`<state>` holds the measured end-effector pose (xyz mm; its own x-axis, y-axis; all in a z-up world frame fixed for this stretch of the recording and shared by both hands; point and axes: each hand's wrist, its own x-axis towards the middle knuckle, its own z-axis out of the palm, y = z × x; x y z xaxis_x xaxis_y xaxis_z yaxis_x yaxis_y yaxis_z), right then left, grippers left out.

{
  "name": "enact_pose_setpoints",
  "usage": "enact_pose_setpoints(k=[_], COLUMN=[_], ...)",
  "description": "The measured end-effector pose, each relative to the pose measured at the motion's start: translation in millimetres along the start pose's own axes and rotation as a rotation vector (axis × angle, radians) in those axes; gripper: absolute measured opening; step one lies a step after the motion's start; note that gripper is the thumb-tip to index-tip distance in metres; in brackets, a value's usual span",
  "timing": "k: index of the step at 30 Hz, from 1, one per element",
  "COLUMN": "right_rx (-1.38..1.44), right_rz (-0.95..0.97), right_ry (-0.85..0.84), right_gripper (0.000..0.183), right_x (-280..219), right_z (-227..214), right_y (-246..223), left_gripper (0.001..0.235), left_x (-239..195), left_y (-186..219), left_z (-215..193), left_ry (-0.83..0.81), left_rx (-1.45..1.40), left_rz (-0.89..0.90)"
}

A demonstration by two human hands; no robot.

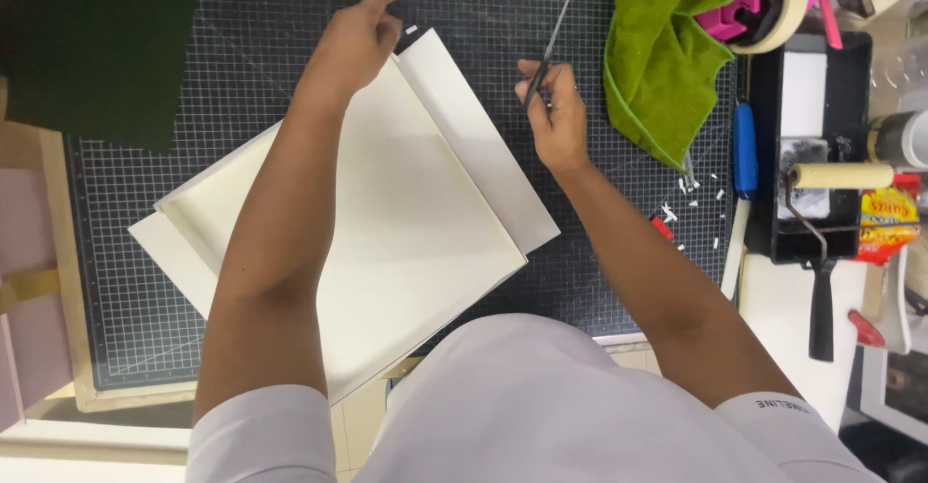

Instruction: Trimming and finishing the corners of a white cardboard box using scissors and a scraper

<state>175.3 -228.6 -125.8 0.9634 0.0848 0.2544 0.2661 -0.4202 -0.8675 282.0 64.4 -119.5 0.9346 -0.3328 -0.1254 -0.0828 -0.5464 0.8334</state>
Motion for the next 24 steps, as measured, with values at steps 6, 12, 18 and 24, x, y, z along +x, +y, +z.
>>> enact_pose_setpoints(k=[6,12,18,24], right_rx=[-0.336,-0.470,-0.147,-0.239], right_rz=[-0.033,0.377,0.145,0.075], right_ry=[-0.406,0.127,0.210,-0.380], right_gripper=[0.066,0.043,0.019,0.062], right_x=[-44,-92,-186,-224], right_z=[-22,-70,-97,-58], right_y=[34,64,-8,-35], left_gripper=[0.059,0.074,0.063,0.061], left_x=[37,64,16,7], left_y=[8,52,142,155], left_z=[63,133,210,291], left_ry=[-0.231,-0.397,-0.444,-0.380], left_rx=[0.659,0.850,0.929,0.371], left_rz=[-0.059,-0.147,0.189,0.530])
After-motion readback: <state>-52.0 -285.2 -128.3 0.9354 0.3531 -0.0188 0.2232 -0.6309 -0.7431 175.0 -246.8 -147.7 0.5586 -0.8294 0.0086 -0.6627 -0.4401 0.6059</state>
